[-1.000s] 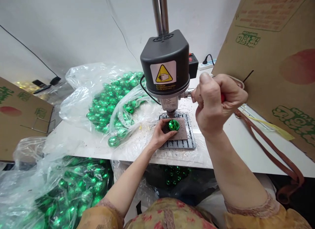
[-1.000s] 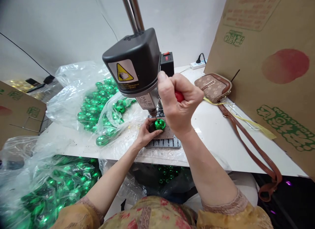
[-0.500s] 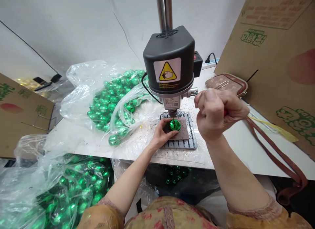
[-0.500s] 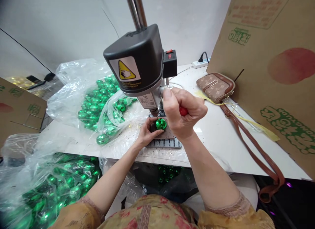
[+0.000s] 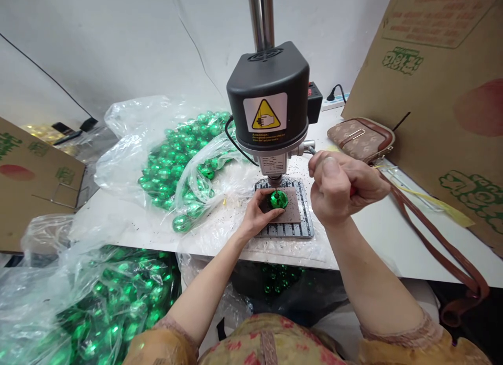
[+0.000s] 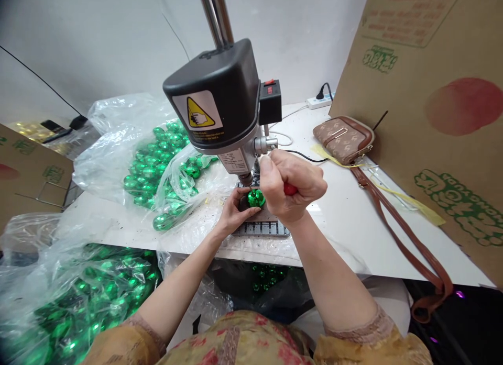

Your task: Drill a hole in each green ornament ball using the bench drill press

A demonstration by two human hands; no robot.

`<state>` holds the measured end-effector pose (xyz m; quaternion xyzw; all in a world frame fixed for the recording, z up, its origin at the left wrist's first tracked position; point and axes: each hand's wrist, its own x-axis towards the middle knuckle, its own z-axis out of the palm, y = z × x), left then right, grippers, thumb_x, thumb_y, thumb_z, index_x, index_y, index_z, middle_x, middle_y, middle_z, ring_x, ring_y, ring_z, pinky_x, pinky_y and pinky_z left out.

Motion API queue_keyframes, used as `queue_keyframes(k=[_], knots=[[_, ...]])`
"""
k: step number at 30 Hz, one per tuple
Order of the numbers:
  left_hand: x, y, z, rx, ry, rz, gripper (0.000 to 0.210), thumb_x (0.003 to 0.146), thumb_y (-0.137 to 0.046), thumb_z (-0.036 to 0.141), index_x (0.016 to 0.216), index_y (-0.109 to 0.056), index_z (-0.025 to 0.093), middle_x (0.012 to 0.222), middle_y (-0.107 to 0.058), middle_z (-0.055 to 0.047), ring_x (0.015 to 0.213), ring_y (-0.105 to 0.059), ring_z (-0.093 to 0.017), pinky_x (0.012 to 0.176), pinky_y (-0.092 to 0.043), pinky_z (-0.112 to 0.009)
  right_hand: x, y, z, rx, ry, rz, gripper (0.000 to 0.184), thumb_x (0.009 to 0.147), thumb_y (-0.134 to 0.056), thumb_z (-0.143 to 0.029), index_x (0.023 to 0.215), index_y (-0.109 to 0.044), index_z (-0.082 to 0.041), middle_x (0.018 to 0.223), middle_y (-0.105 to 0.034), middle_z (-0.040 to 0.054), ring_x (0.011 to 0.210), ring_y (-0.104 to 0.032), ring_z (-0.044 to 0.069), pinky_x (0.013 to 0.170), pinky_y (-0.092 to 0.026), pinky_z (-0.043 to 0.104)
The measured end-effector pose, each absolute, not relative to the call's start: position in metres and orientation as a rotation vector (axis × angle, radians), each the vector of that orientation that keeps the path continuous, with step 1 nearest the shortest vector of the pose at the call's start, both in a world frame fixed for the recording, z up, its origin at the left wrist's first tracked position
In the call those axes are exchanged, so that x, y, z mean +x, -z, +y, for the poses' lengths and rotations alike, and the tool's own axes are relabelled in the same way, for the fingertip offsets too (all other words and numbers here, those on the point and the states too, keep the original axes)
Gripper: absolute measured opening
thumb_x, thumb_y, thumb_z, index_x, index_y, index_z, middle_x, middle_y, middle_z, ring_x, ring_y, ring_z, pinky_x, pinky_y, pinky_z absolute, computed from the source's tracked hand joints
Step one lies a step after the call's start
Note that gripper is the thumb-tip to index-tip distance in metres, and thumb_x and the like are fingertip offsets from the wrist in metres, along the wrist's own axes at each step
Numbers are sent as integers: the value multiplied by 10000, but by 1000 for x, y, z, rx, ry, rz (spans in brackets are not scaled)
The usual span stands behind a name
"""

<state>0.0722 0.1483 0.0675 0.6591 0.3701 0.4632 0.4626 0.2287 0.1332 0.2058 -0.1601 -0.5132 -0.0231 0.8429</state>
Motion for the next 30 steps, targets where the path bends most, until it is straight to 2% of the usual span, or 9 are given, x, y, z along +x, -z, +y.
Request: queue_keyframes(k=[8, 13, 17, 19, 24, 27, 30], knots=[[72, -66, 149, 1606, -1141, 902, 598, 721, -898, 468, 1182, -626, 200, 1157, -709, -89, 1121, -674, -250, 1007, -537, -402, 232, -198, 136, -243, 76, -1135, 445, 810, -558, -69, 565, -208, -192, 508, -265, -73, 415, -290, 44, 443, -307, 277], [71, -64, 148, 1593, -1127, 894, 592, 727, -900, 444, 1190, -621, 203, 1198, -700, -99, 1147, -669, -252, 1042, -523, -418, 230, -191, 135, -230, 94, -1145, 450, 836, -550, -103, 568, -198, -189, 497, -262, -70, 419, -240, 40, 442, -321, 287], [72, -67, 148, 1590, -1130, 913, 581, 728, -897, 435, 1186, -622, 207, 1169, -708, -90, 1112, -678, -244, 1010, -539, -409, 226, -210, 129, -372, -8, -1042, 494, 883, -576, -152, 551, -211, -177, 481, -239, -70, 412, -238, 32, 442, -287, 277], [74, -72, 147, 1608, -1140, 944, 556, 735, -888, 431, 1174, -629, 208, 1150, -711, -85, 1082, -684, -242, 976, -554, -403, 225, -226, 128, -476, -70, -1013, 494, 900, -599, -189, 534, -267, -183, 479, -250, -65, 428, -306, 44, 451, -296, 273], [69, -78, 111, 1792, -1348, 1161, 446, 765, -854, 386, 1115, -629, 225, 1079, -696, -76, 1035, -686, -252, 920, -565, -414, 227, -249, 127, -603, -136, -1008, 482, 918, -615, -247, 570, -285, -200, 506, -229, -57, 448, -325, 50, 472, -284, 267], [55, -63, 63, 2135, -1351, 931, 461, 771, -842, 359, 1164, -624, 257, 1136, -696, -104, 1028, -699, -271, 853, -581, -406, 228, -248, 128, -648, -108, -1026, 492, 941, -597, -344, 597, -270, -213, 521, -234, -53, 460, -317, 50, 476, -313, 267], [39, -30, 21, 2556, -1005, 507, 388, 828, -794, 354, 1186, -652, 313, 1199, -712, -110, 922, -709, -246, 761, -570, -366, 228, -246, 128, -656, -124, -1010, 504, 927, -617, -385, 598, -272, -223, 520, -230, -54, 458, -301, 55, 470, -314, 284]])
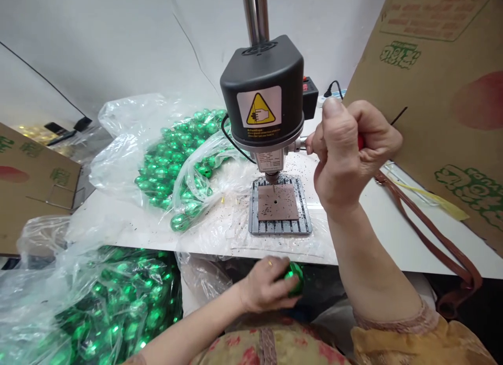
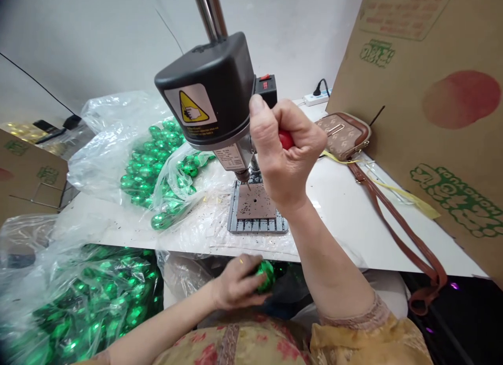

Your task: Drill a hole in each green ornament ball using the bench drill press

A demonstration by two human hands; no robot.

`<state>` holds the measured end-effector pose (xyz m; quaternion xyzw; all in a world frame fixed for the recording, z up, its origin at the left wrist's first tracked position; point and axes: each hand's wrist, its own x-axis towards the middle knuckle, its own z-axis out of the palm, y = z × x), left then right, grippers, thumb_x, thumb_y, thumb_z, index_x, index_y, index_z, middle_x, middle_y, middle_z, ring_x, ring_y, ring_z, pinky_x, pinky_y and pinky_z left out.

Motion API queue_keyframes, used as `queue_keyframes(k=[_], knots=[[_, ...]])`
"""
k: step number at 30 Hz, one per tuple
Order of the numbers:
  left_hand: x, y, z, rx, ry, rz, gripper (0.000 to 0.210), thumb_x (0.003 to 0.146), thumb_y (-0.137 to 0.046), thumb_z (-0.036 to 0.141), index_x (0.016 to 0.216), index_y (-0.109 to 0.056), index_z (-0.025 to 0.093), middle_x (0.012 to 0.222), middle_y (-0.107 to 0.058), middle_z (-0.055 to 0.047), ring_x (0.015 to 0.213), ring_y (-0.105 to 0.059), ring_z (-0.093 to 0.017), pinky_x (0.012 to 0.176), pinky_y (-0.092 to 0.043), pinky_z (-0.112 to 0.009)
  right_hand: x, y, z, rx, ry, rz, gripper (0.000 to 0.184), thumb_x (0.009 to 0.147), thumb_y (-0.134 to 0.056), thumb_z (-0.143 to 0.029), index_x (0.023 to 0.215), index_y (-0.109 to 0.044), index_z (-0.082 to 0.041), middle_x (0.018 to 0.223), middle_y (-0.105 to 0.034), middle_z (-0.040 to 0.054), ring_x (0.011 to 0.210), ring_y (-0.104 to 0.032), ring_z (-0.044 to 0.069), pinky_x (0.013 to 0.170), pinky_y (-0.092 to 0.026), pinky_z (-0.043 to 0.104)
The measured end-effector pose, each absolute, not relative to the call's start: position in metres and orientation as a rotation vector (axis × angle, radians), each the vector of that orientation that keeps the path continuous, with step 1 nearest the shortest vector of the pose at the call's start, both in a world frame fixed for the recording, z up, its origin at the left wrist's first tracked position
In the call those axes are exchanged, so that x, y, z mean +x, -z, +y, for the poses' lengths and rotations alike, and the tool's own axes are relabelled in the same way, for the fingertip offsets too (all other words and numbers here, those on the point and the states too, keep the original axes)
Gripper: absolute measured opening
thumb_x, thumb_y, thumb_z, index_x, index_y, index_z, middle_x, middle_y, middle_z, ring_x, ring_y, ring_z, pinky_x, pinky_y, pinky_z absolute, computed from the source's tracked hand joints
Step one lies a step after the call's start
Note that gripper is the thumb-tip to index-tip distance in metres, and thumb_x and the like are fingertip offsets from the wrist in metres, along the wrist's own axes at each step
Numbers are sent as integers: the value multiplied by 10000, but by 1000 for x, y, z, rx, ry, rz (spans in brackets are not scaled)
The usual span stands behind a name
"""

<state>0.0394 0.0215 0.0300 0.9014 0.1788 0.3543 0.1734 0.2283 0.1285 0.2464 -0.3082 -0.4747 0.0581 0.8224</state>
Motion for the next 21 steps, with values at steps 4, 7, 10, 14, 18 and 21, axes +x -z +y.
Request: queue_keyframes(k=[4, 7, 10, 14, 18, 21], knots=[[27, 12, 6, 2867, -470, 578, 416, 874, -679, 213, 1277, -634, 306, 1107, -750, -104, 855, -710, -248, 668, -547, -331, 229, -246, 129, -587, -151, -981, 481, 900, -648, -285, 579, -296, -220, 498, -241, -61, 434, -318, 69, 458, -275, 312], [21, 16, 12, 2869, -498, 649, 364, 894, -660, 317, 1257, -658, 292, 975, -767, -86, 711, -695, -231, 554, -513, -318, 230, -246, 129, -573, -148, -973, 477, 891, -651, -260, 571, -300, -220, 490, -257, -57, 429, -335, 83, 451, -261, 332], [15, -13, 29, 2757, -781, 416, 228, 892, -626, 303, 1101, -718, 309, 868, -765, -54, 597, -653, -189, 521, -503, -316, 230, -245, 129, -594, -135, -966, 480, 894, -655, -295, 567, -311, -225, 490, -261, -53, 437, -341, 91, 452, -286, 339], [4, -76, 108, 2381, -1153, 1021, 107, 874, -616, 202, 865, -709, 256, 805, -739, -40, 747, -697, -207, 676, -567, -341, 230, -243, 131, -584, -129, -967, 483, 890, -665, -303, 556, -325, -225, 483, -271, -57, 436, -329, 80, 454, -282, 323], [-9, -117, 228, 2257, -1214, 1251, 131, 952, -573, 184, 867, -672, 175, 741, -658, -19, 723, -611, -170, 794, -546, -347, 230, -242, 131, -561, -120, -945, 472, 882, -670, -272, 550, -339, -220, 473, -289, -59, 429, -341, 72, 456, -278, 317], [-18, -126, 288, 2221, -1237, 1277, 173, 944, -650, 180, 773, -622, 170, 687, -588, 21, 729, -551, -139, 933, -516, -345, 230, -241, 130, -576, -115, -945, 480, 884, -672, -292, 546, -340, -217, 472, -289, -58, 432, -336, 69, 458, -289, 315]])
